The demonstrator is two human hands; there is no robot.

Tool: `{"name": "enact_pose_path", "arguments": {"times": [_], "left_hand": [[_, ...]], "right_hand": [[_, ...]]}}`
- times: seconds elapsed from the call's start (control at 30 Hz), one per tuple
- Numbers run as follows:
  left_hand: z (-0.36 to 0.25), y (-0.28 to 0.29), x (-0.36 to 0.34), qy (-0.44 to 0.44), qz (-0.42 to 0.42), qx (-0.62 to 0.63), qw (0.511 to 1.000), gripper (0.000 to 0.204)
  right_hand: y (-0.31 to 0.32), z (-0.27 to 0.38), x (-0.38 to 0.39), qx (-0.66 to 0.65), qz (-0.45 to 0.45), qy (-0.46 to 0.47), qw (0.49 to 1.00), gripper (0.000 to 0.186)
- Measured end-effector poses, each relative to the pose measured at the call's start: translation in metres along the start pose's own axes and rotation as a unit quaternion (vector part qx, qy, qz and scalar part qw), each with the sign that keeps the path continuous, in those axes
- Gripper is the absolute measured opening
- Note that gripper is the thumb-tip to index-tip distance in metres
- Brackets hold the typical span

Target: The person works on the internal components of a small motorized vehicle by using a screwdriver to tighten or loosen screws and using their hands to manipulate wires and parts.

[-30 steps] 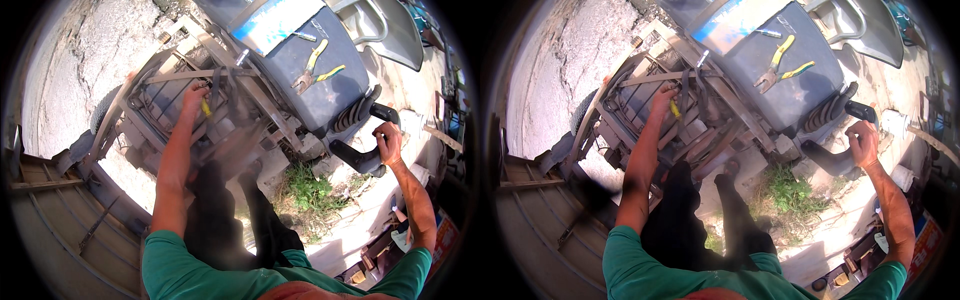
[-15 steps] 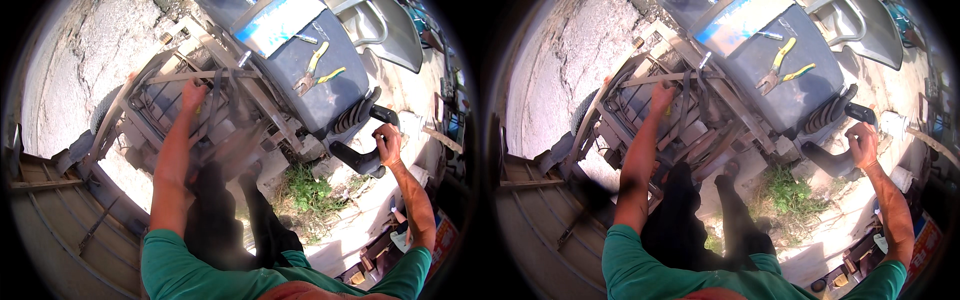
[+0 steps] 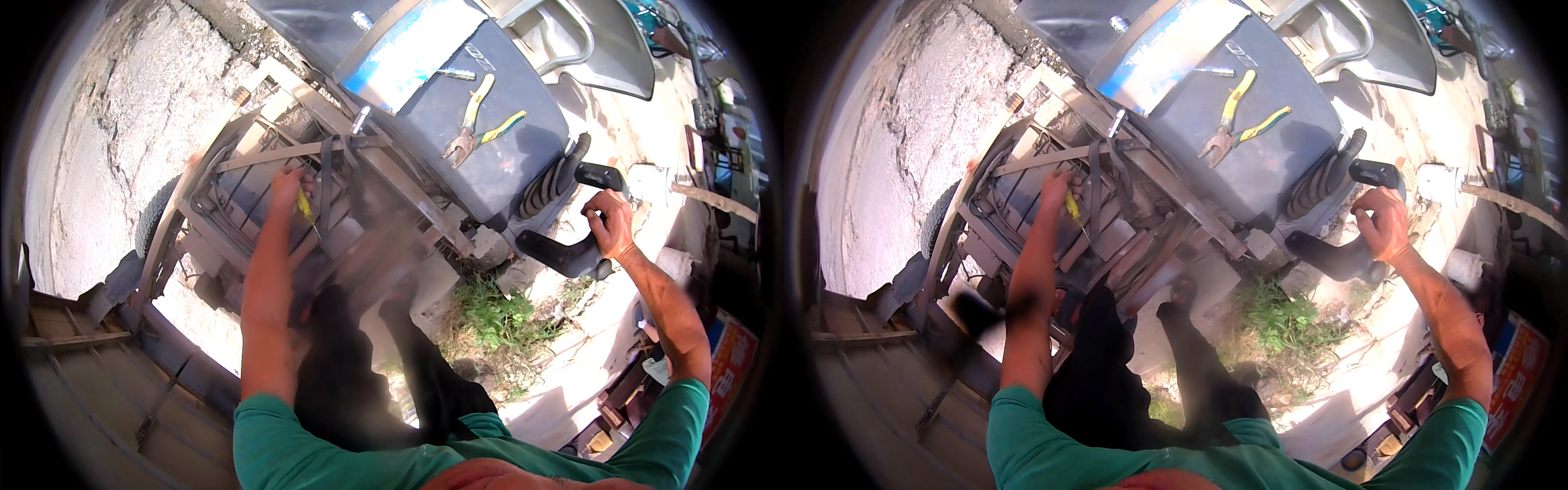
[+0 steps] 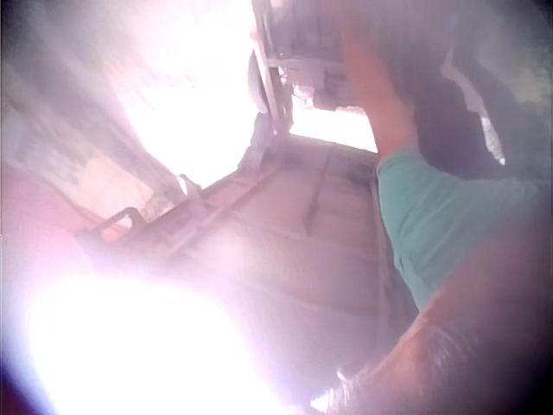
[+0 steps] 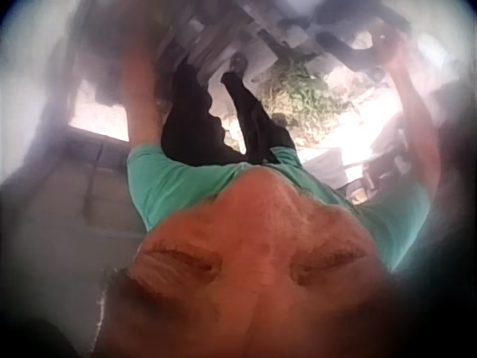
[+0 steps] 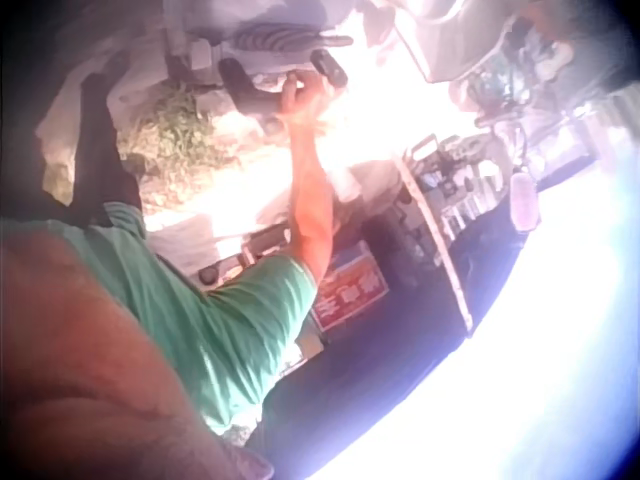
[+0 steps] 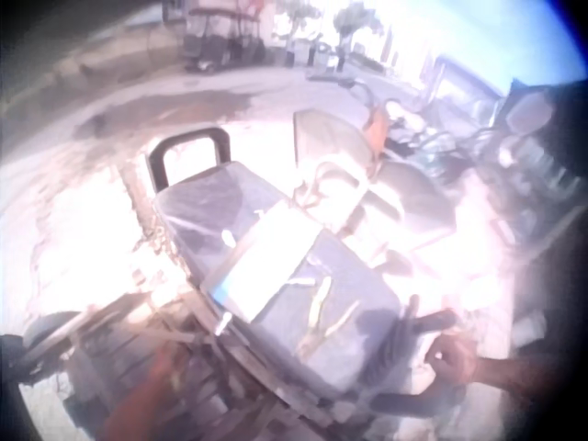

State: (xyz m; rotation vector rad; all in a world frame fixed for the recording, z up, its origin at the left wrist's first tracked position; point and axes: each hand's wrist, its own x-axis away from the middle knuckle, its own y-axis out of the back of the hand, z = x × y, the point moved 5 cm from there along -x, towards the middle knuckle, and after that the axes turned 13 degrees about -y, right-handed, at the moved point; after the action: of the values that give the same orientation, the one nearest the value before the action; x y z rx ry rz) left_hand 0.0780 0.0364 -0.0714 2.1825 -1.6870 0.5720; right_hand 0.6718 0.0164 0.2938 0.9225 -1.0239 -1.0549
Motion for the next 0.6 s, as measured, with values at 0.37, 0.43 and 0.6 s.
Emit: {"name": "enact_pose_path", "arguments": {"times": [0.37, 0.43, 0.6], "left_hand": [[-0.007, 0.021, -0.007, -0.244, 0.031, -0.368, 0.897, 0.033], [-0.01, 0.029, -0.007, -0.288, 0.025, -0.36, 0.887, 0.031], [0.021, 0.034, -0.02, -0.064, 0.038, -0.144, 0.987, 0.026]], "right_hand": [[0.002, -0.01, -0.003, 0.016, 0.004, 0.005, 1.0, 0.015], [0.0, -0.004, -0.008, 0.012, 0.001, 0.013, 1.0, 0.015], [0.001, 0.003, -0.011, 0.019, 0.008, 0.008, 1.0, 0.018]]}}
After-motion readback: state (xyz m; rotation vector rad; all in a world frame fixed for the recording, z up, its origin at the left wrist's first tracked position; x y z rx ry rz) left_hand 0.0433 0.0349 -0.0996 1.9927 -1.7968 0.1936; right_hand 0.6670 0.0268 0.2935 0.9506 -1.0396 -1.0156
